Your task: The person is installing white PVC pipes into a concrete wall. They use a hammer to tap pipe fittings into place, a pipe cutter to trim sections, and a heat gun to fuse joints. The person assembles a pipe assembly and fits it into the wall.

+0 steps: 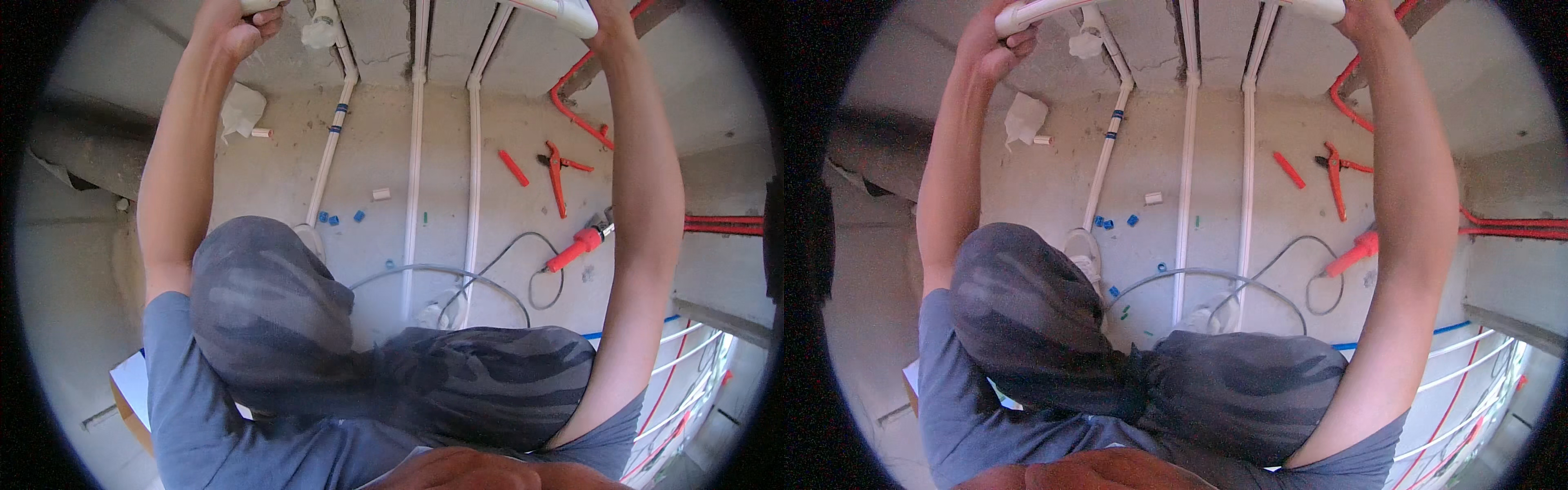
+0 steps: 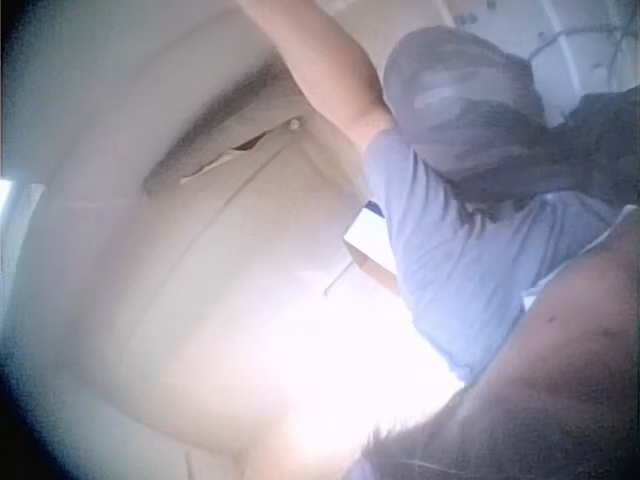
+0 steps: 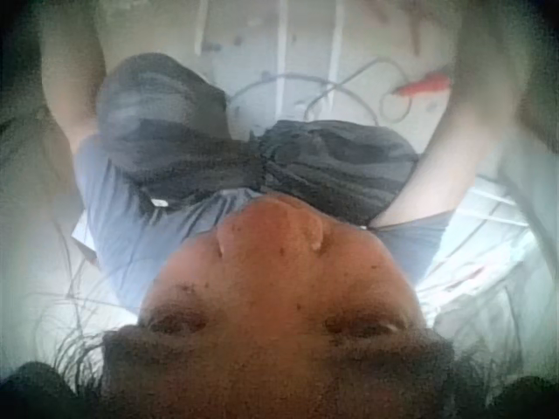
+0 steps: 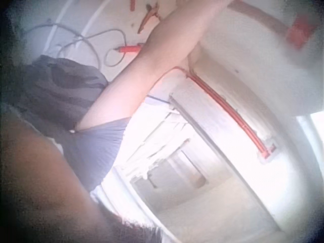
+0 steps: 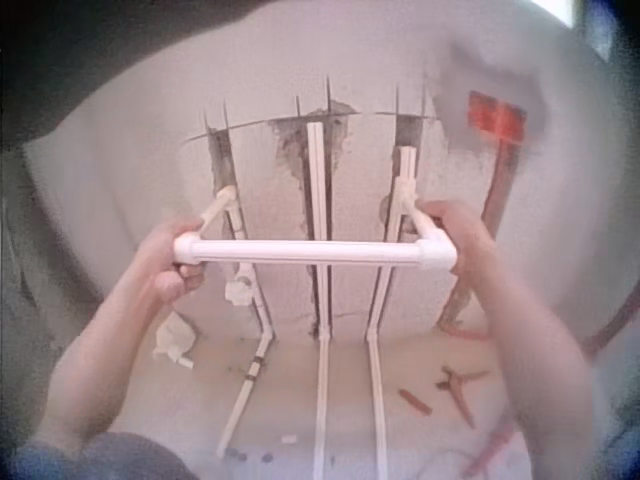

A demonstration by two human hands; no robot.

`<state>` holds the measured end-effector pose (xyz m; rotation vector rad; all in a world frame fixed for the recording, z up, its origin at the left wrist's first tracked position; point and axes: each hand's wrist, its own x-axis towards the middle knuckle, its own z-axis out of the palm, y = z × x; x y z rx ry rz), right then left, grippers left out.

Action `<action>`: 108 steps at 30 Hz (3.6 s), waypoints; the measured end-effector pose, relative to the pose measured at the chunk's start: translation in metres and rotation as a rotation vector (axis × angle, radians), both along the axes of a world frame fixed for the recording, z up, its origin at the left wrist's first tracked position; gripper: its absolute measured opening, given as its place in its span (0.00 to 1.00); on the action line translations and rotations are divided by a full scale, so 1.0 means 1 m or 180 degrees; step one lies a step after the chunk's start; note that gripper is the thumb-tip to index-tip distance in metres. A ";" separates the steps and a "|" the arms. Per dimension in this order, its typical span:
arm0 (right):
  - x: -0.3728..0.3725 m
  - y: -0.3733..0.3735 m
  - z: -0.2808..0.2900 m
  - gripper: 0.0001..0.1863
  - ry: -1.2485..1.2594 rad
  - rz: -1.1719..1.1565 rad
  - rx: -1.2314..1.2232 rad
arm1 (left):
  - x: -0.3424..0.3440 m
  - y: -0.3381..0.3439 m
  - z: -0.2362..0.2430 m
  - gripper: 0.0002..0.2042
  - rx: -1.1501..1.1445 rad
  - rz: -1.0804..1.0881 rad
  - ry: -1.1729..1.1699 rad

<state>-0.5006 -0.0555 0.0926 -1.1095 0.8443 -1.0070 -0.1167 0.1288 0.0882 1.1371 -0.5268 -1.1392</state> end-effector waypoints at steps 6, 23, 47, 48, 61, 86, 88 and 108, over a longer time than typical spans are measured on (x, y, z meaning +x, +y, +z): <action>0.015 -0.012 -0.021 0.17 0.0088 -0.0235 -0.0267 | 0.004 0.012 0.013 0.13 0.0342 -0.0005 -0.0797; 0.011 -0.023 -0.028 0.13 -0.0392 -0.0014 -0.0382 | -0.018 0.007 0.020 0.15 0.0560 0.0146 -0.0810; -0.014 0.012 -0.017 0.20 -0.1337 0.0859 0.0563 | -0.021 0.003 0.016 0.13 0.0517 0.0512 -0.0795; -0.012 0.014 -0.018 0.19 -0.1258 0.0932 0.0536 | -0.021 0.002 0.015 0.13 0.0558 0.0623 -0.0793; 0.003 0.031 -0.016 0.20 -0.0703 0.0199 0.0078 | -0.017 0.007 0.024 0.14 0.0483 0.0207 -0.0580; -0.003 0.045 -0.009 0.22 -0.0095 0.0108 -0.0169 | -0.010 0.006 0.014 0.13 0.0353 0.0336 -0.0476; -0.008 0.042 -0.014 0.24 -0.0015 0.0066 -0.0194 | -0.016 0.004 0.016 0.13 0.0449 0.0502 -0.0590; 0.021 -0.026 -0.079 0.39 0.0291 -0.0172 -0.1630 | -0.012 0.003 0.020 0.15 0.0655 0.0404 -0.0495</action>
